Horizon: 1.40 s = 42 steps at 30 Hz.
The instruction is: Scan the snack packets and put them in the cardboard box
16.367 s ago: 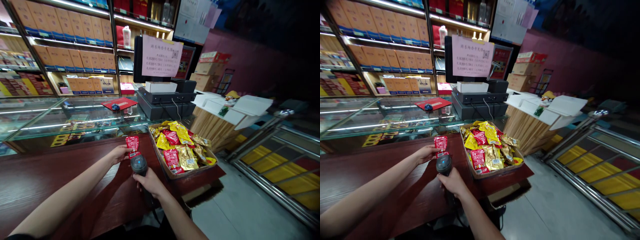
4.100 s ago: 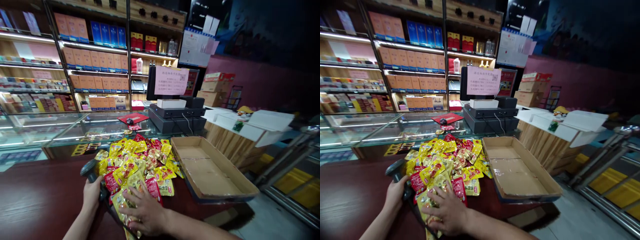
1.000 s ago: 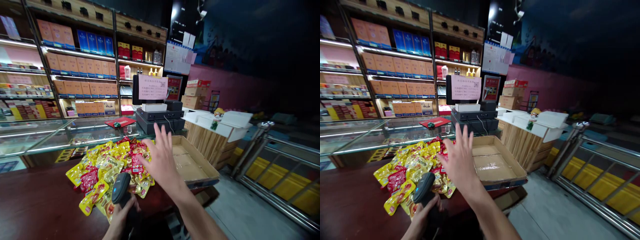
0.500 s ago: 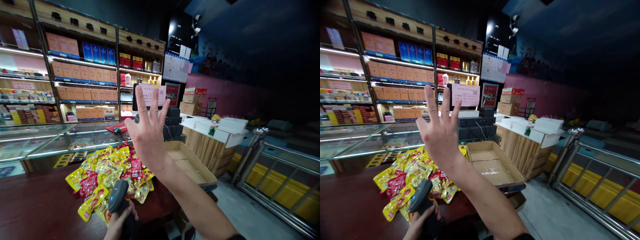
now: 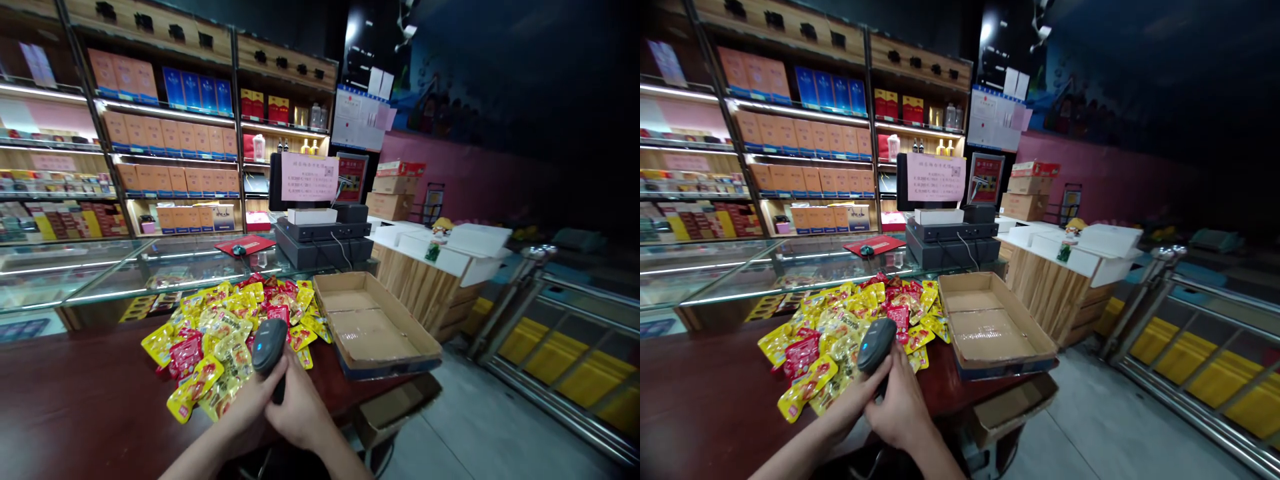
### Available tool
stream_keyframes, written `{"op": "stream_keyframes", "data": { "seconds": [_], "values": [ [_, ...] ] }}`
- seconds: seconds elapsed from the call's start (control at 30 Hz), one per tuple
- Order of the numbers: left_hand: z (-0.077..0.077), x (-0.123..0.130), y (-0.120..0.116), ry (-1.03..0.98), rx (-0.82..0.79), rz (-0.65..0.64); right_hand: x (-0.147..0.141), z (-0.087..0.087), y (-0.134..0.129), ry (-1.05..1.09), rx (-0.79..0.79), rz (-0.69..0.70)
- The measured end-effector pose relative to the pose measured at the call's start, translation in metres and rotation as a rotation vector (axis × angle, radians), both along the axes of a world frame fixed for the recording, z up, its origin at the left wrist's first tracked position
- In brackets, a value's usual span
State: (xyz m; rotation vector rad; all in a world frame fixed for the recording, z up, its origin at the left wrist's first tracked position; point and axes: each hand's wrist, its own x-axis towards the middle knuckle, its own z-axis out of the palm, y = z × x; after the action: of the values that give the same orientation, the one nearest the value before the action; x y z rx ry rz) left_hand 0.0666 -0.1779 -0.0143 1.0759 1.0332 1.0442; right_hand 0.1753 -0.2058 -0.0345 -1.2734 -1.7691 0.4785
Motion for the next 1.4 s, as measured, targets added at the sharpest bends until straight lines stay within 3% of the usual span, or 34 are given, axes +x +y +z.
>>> {"op": "stream_keyframes", "data": {
  "seconds": [0.13, 0.33, 0.4, 0.5, 0.6, 0.7, 1.07, 1.4],
  "values": [
    [0.003, 0.000, 0.020, 0.191, 0.092, -0.215, -0.004, -0.004, 0.020, 0.168, 0.035, -0.128],
    [0.022, -0.020, 0.052, 0.224, 0.255, -0.588, 0.018, -0.012, 0.035, 0.361, -0.039, -0.259],
    [0.017, -0.026, 0.073, 0.309, 0.218, -0.528, 0.023, -0.012, 0.035, 0.387, -0.034, -0.316],
    [-0.005, -0.028, 0.110, 0.531, 0.205, -0.222, 0.023, -0.013, 0.034, 0.410, -0.031, -0.312],
    [-0.029, -0.019, 0.138, 0.712, 0.130, -0.156, 0.017, -0.019, 0.035, 0.436, -0.066, -0.295],
    [-0.039, -0.008, 0.150, 0.683, 0.062, -0.097, 0.013, -0.027, 0.037, 0.448, -0.090, -0.302],
    [-0.026, -0.012, 0.145, 0.148, -0.142, -0.150, 0.003, -0.043, 0.031, 0.474, -0.114, -0.268],
    [-0.012, -0.027, 0.151, -0.016, -0.157, -0.153, -0.019, -0.052, 0.029, 0.546, -0.252, -0.117]
  ]
}}
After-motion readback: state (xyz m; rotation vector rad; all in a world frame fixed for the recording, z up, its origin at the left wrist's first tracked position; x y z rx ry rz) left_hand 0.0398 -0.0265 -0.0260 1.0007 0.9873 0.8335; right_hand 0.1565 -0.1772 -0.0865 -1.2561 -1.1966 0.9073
